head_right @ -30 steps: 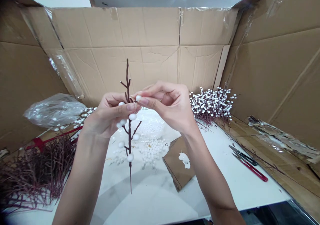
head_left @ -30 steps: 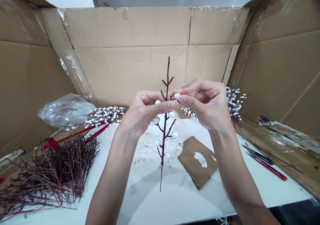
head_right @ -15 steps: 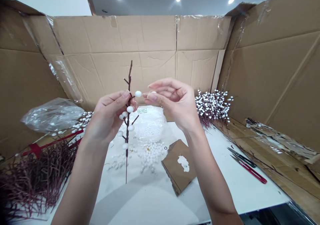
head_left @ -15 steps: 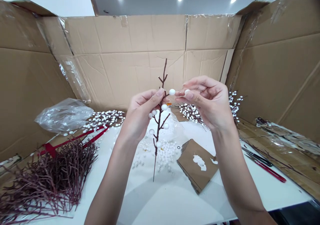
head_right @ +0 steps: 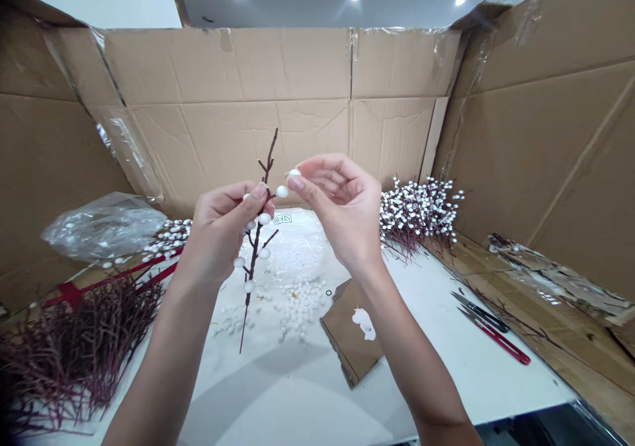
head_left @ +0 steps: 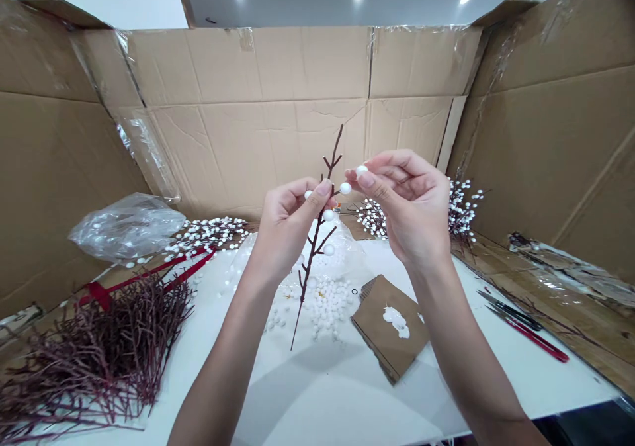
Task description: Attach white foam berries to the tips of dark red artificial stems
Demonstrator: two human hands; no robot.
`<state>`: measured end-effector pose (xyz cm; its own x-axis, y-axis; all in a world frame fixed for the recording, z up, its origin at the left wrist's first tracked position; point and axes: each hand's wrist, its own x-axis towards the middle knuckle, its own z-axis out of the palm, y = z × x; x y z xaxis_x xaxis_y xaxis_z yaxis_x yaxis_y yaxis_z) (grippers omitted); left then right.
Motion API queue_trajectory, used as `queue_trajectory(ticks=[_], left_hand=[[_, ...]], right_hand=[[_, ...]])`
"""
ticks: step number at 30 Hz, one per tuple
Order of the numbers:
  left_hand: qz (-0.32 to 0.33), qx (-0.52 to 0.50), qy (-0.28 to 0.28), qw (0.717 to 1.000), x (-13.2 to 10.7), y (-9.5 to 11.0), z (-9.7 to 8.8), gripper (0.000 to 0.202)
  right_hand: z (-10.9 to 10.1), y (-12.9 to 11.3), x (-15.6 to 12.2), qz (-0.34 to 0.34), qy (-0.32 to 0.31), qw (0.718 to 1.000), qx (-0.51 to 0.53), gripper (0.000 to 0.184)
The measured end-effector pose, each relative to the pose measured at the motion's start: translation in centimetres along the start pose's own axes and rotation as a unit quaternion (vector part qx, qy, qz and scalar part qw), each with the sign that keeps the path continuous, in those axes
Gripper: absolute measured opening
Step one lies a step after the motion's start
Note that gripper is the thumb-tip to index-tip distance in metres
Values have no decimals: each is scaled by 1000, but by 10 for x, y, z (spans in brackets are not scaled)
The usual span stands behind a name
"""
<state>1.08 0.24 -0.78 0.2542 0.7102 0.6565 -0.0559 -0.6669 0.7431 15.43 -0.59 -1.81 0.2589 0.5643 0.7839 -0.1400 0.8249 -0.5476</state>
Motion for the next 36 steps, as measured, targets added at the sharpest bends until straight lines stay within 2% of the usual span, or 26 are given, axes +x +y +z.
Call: queue_trajectory(ticks=[6,14,21,26,36], left_hand=[[13,25,2,1000,0,1,1,31],[18,53,3,998,-3,3,2,31],[15,67,11,998,-5,5,4,31],[12,71,19,997,-5,4,3,32],[16,98,39,994,-5,5,5,31]], right_hand=[[7,2,-5,-39,-21,999,7,14],[9,-1,-10,-85,-21,994,-71,15],[11,-6,-12,-72,-16,992,-101,13],[10,-6,-14,-92,-21,986,-135,15],[9,-1,-10,-86,-31,988,-122,14]])
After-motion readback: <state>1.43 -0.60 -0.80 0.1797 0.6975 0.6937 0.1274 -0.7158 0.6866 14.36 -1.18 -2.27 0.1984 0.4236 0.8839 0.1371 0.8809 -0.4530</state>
